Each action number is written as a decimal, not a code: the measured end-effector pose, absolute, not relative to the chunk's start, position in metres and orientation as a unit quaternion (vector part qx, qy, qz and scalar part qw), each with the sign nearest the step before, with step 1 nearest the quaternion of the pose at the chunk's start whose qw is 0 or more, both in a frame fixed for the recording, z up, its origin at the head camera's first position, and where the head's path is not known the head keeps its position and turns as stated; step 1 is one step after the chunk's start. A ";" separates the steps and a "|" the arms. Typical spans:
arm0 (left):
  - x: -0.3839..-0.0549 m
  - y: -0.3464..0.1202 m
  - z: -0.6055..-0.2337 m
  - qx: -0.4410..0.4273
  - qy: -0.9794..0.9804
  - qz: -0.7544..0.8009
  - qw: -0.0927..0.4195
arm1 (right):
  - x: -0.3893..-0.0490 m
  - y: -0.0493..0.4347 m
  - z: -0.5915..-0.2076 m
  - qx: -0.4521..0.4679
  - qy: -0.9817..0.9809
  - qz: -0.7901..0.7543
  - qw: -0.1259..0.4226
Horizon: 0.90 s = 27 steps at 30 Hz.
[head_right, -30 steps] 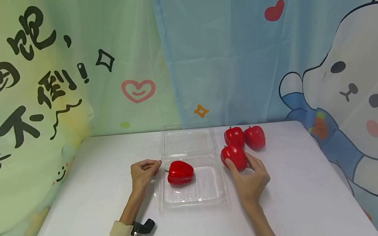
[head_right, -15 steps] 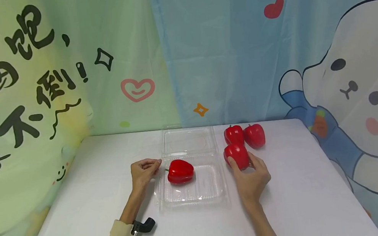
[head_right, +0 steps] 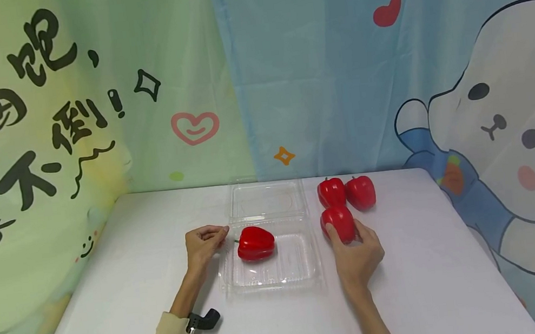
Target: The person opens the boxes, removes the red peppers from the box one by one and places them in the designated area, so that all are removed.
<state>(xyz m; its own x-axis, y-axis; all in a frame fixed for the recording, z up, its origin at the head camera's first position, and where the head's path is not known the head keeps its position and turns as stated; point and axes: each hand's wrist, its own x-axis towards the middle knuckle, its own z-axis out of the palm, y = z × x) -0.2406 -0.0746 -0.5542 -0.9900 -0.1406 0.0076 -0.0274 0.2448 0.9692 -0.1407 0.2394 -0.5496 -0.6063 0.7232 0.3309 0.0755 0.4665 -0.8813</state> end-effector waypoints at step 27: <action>-0.239 -0.074 -0.552 0.055 -0.782 -0.619 0.045 | -0.137 0.244 -0.552 -0.298 -0.777 0.448 0.327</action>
<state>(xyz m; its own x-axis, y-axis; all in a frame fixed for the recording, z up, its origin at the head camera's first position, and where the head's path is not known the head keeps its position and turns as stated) -0.2387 -0.0744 -0.5517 -0.9899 -0.1415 0.0025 -0.0300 0.2267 0.9735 -0.1374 0.2435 -0.5518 -0.6084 0.7559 0.2419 0.1689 0.4211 -0.8911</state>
